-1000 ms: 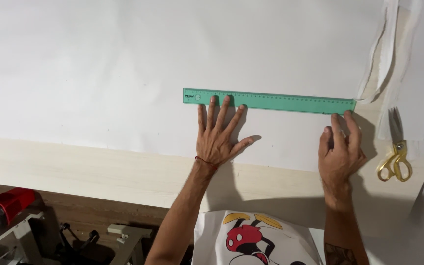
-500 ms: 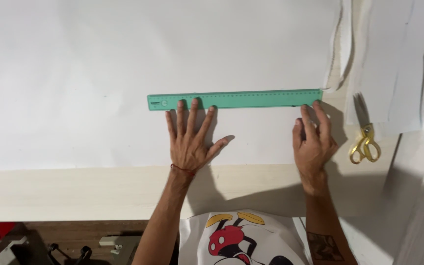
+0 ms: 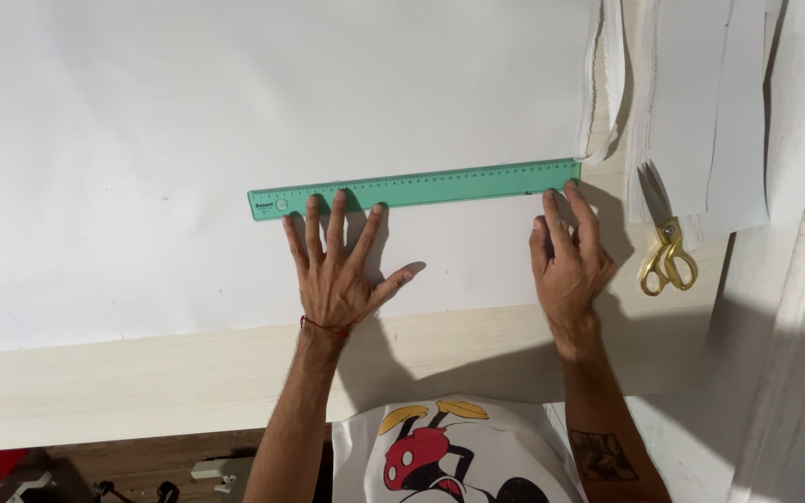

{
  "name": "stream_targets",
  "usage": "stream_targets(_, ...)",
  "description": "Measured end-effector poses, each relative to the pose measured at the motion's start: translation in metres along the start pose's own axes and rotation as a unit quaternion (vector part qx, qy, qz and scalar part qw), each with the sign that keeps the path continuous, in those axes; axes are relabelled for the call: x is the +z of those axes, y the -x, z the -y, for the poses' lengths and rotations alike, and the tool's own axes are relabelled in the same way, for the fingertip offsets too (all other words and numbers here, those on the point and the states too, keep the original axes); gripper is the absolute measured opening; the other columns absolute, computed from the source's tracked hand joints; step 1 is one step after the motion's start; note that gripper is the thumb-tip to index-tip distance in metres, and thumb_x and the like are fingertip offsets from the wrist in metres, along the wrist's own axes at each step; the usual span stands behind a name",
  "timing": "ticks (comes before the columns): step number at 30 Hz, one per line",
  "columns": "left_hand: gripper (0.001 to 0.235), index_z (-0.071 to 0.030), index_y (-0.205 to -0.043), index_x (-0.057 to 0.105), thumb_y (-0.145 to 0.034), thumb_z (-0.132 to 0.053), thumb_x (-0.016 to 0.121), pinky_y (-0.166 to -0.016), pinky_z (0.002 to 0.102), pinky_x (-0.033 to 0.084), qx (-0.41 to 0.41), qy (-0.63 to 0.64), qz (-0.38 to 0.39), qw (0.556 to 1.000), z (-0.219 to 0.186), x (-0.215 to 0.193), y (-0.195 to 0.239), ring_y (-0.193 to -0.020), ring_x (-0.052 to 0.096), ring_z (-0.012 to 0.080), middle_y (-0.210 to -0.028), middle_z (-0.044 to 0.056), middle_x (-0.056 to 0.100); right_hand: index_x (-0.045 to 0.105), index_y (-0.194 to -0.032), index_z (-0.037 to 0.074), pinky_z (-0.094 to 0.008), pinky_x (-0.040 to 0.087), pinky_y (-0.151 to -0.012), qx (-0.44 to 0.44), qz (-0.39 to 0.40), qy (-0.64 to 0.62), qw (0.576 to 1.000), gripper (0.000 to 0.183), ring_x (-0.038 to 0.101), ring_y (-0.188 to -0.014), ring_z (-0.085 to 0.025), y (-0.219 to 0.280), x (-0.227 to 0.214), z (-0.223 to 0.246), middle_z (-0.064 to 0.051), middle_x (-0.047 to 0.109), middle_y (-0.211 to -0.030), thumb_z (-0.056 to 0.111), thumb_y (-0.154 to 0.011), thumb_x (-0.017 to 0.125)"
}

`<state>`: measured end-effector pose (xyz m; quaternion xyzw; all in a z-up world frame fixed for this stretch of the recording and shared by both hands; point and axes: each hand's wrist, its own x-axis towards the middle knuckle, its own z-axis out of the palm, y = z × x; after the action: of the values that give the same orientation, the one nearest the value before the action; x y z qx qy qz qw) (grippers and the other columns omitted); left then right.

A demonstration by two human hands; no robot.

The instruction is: Marking and drawing lines on a large sheet of paper using a ruler and a blue marking tool

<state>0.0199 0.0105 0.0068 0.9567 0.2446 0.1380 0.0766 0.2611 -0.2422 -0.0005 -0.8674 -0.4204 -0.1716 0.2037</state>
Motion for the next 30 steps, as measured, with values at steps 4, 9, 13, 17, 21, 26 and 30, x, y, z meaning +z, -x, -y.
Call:
stream_targets(4,0.101,-0.037,-0.173,0.065,-0.096,-0.103,0.057,-0.137,0.079,0.023,-0.004,0.005,-0.008,1.000,0.001,0.005,0.003,-0.174,0.033,0.0533,-0.185,0.014,0.050,0.092,-0.144,0.012,-0.034,0.068,-0.079,-0.002,0.002,0.000,1.000,0.033,0.085,-0.089,-0.022,-0.005,-0.002,0.002,-0.009,0.078,-0.155,0.025,-0.122,0.072)
stream_targets(9,0.099,-0.038,-0.172,0.066,-0.096,-0.102,0.058,-0.138,0.079,0.024,-0.006,0.008,-0.013,1.000,0.002,0.006,0.003,-0.173,0.034,0.0529,-0.185,0.014,0.051,0.092,-0.145,0.013,-0.032,0.067,-0.074,-0.003,0.009,0.012,1.000,0.034,0.081,-0.077,-0.017,-0.004,-0.002,0.001,-0.008,0.078,-0.155,0.027,-0.123,0.070)
stream_targets(13,0.097,-0.038,-0.171,0.068,-0.097,-0.101,0.059,-0.137,0.080,0.025,-0.003,0.006,-0.016,1.000,0.002,0.005,0.003,-0.173,0.035,0.0532,-0.184,0.014,0.052,0.091,-0.144,0.011,-0.034,0.066,-0.073,0.000,0.011,0.003,1.000,0.033,0.082,-0.078,-0.021,-0.006,-0.003,0.003,-0.009,0.078,-0.155,0.025,-0.123,0.071)
stream_targets(17,0.096,-0.037,-0.169,0.070,-0.097,-0.100,0.060,-0.136,0.080,0.026,0.001,0.005,-0.027,1.000,0.001,0.004,0.001,-0.172,0.036,0.0531,-0.182,0.014,0.054,0.091,-0.145,0.012,-0.033,0.066,-0.072,0.003,0.009,0.003,1.000,0.033,0.080,-0.074,-0.020,-0.010,-0.004,0.005,-0.009,0.077,-0.156,0.026,-0.123,0.070)
stream_targets(21,0.097,-0.037,-0.169,0.070,-0.097,-0.100,0.060,-0.136,0.080,0.026,0.003,0.008,-0.029,1.000,0.002,0.005,0.000,-0.172,0.036,0.0532,-0.182,0.015,0.054,0.091,-0.145,0.013,-0.032,0.066,-0.073,0.003,0.007,0.011,1.000,0.033,0.080,-0.075,-0.019,-0.005,-0.003,0.001,-0.008,0.078,-0.156,0.025,-0.122,0.072)
stream_targets(26,0.099,-0.040,-0.170,0.068,-0.095,-0.103,0.059,-0.136,0.080,0.027,0.008,-0.004,-0.033,0.999,0.001,0.002,-0.002,-0.171,0.038,0.0536,-0.182,0.015,0.054,0.090,-0.148,0.012,-0.036,0.067,-0.077,0.017,0.025,-0.054,0.998,0.036,0.084,-0.084,-0.022,0.013,0.008,-0.017,-0.009,0.075,-0.157,0.024,-0.115,0.082)
stream_targets(30,0.099,-0.040,-0.171,0.066,-0.095,-0.103,0.057,-0.137,0.079,0.025,0.004,-0.006,-0.033,0.999,-0.001,0.001,-0.003,-0.172,0.038,0.0532,-0.181,0.016,0.055,0.087,-0.147,-0.001,-0.046,0.066,-0.100,0.128,0.033,-0.216,0.967,0.037,0.075,-0.123,-0.037,0.007,-0.001,-0.020,-0.018,0.065,-0.146,0.007,-0.111,0.085)
